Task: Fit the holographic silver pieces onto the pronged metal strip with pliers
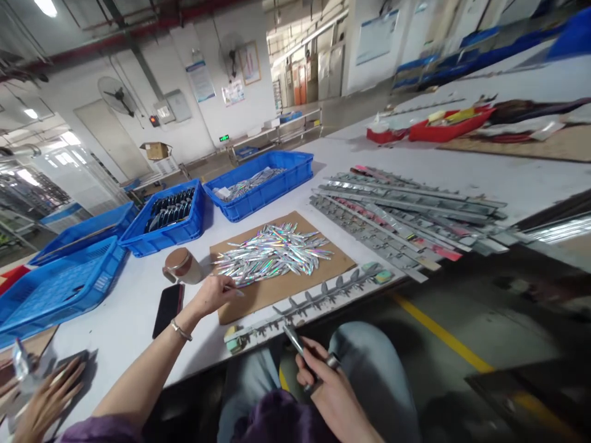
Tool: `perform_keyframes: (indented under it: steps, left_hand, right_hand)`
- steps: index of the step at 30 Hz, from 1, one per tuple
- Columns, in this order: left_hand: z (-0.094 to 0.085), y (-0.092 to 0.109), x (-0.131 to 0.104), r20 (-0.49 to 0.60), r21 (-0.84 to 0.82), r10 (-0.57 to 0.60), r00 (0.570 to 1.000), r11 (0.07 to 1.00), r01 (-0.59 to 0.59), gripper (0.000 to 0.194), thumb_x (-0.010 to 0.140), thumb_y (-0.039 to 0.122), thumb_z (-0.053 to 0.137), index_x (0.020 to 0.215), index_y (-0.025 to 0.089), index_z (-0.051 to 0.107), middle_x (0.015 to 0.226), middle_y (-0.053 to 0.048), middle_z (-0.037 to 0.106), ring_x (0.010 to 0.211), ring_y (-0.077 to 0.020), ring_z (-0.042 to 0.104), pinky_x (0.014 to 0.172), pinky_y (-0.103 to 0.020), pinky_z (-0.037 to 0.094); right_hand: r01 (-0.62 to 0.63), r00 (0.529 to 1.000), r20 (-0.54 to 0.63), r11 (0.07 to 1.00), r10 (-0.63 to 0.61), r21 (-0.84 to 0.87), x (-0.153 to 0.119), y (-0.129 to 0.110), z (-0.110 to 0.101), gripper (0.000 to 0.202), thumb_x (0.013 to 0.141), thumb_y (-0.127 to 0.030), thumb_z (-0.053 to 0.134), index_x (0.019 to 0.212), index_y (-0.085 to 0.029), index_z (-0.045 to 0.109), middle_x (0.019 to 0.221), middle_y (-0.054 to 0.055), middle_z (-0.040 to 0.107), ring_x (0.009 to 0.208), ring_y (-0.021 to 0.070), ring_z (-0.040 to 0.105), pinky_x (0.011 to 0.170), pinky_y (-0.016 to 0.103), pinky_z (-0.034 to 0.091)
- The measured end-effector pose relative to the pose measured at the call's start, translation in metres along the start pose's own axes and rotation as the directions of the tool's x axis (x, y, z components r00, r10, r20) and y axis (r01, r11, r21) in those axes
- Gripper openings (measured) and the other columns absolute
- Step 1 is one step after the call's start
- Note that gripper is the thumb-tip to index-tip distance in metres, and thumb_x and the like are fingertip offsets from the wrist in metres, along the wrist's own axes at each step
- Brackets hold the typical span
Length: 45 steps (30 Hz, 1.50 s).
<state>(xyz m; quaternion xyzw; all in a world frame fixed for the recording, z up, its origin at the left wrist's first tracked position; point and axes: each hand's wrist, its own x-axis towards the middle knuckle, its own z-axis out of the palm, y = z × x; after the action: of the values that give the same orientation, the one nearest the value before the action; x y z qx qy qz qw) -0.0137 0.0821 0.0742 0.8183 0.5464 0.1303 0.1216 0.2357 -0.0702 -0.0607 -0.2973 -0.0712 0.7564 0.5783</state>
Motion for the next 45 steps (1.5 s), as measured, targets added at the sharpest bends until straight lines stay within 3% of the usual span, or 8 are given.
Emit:
perform_keyframes:
  steps: [9, 16, 23, 27, 31, 34, 38, 45]
  left_hand:
    - [0.047, 0.003, -0.012, -0.15, -0.26, -0.038, 0.988, 0.966, -0.003, 0.022, 0.089, 0.032, 0.061, 0.074, 0.017, 0.067, 0.069, -0.002, 0.066, 0.068, -0.0145, 0.06, 0.069, -0.026, 0.048]
    - [0.067, 0.034, -0.039, -0.06, -0.786, -0.039, 0.997, 0.617, -0.023, 0.037, 0.096, 0.05, 0.057, 0.093, 0.015, 0.067, 0.087, -0.006, 0.07, 0.076, -0.0157, 0.066, 0.074, -0.029, 0.055]
    - [0.073, 0.041, -0.04, -0.059, -0.659, 0.082, 0.995, 0.745, -0.101, 0.035, 0.098, 0.045, 0.056, 0.092, 0.014, 0.072, 0.093, -0.007, 0.073, 0.084, -0.0164, 0.067, 0.078, -0.026, 0.051]
    - [0.072, 0.041, -0.039, -0.065, -0.624, 0.101, 0.993, 0.773, -0.119, 0.036, 0.099, 0.046, 0.054, 0.093, 0.015, 0.071, 0.093, -0.007, 0.074, 0.084, -0.0166, 0.067, 0.079, -0.027, 0.052]
    - [0.071, 0.042, -0.039, -0.073, -0.525, 0.14, 0.987, 0.836, -0.157, 0.037, 0.101, 0.047, 0.05, 0.094, 0.017, 0.07, 0.094, -0.007, 0.074, 0.084, -0.017, 0.068, 0.081, -0.027, 0.052]
    - [0.067, 0.046, -0.037, -0.049, -0.431, 0.227, 0.973, 0.874, -0.225, 0.034, 0.103, 0.044, 0.047, 0.096, 0.019, 0.069, 0.095, -0.007, 0.074, 0.088, -0.0173, 0.069, 0.083, -0.028, 0.051]
    - [0.06, 0.053, -0.034, -0.003, -0.296, 0.339, 0.941, 0.898, -0.325, 0.031, 0.104, 0.039, 0.045, 0.098, 0.018, 0.067, 0.088, -0.006, 0.071, 0.084, -0.0167, 0.067, 0.078, -0.026, 0.05]
    - [0.074, 0.054, -0.038, -0.108, -0.216, 0.326, 0.939, 0.914, -0.343, 0.031, 0.105, 0.039, 0.042, 0.095, 0.018, 0.063, 0.087, -0.007, 0.068, 0.082, -0.0174, 0.065, 0.077, -0.028, 0.049]
  right_hand:
    - [-0.256, 0.957, -0.047, 0.909, 0.287, 0.329, -0.011, 0.008, 0.019, 0.014, 0.084, -0.016, 0.074, 0.09, -0.018, 0.062, 0.073, 0.0, 0.062, 0.053, 0.0066, 0.047, 0.053, 0.02, 0.046]
    - [-0.422, 0.852, 0.055, 0.621, 0.52, 0.66, -0.012, 0.003, 0.025, 0.016, 0.104, -0.026, 0.044, 0.093, -0.017, 0.053, 0.072, -0.002, 0.058, 0.048, 0.0049, 0.052, 0.048, 0.018, 0.048]
    - [-0.495, 0.845, 0.23, 0.544, 0.482, 0.677, -0.005, 0.017, 0.017, 0.019, 0.098, -0.015, 0.052, 0.117, -0.013, 0.053, 0.079, -0.004, 0.064, 0.052, 0.0033, 0.056, 0.054, 0.016, 0.051]
    - [-0.402, 0.916, 0.19, 0.784, 0.354, 0.474, 0.0, 0.024, 0.023, 0.015, 0.09, -0.019, 0.066, 0.104, -0.016, 0.061, 0.079, -0.003, 0.064, 0.055, 0.0055, 0.053, 0.056, 0.02, 0.049]
    - [0.061, 0.998, 0.015, 0.977, -0.059, -0.206, 0.001, 0.028, 0.023, 0.024, 0.088, -0.043, 0.068, 0.099, -0.021, 0.064, 0.08, 0.001, 0.062, 0.06, 0.0125, 0.052, 0.06, 0.028, 0.047]
    - [0.319, 0.928, 0.086, 0.654, -0.363, -0.686, -0.001, 0.025, 0.02, 0.031, 0.085, -0.035, 0.069, 0.113, -0.022, 0.067, 0.092, 0.008, 0.067, 0.082, 0.0238, 0.06, 0.078, 0.039, 0.049]
    - [0.346, 0.878, 0.232, 0.221, -0.418, -0.912, -0.005, 0.02, 0.025, 0.032, 0.086, -0.02, 0.059, 0.116, -0.017, 0.069, 0.098, 0.013, 0.069, 0.088, 0.0267, 0.063, 0.085, 0.043, 0.049]
    - [0.15, 0.988, 0.082, 0.735, -0.128, -0.662, -0.001, 0.021, 0.029, 0.049, 0.102, -0.045, 0.035, 0.087, -0.015, 0.071, 0.066, 0.001, 0.063, 0.047, 0.01, 0.044, 0.046, 0.023, 0.041]
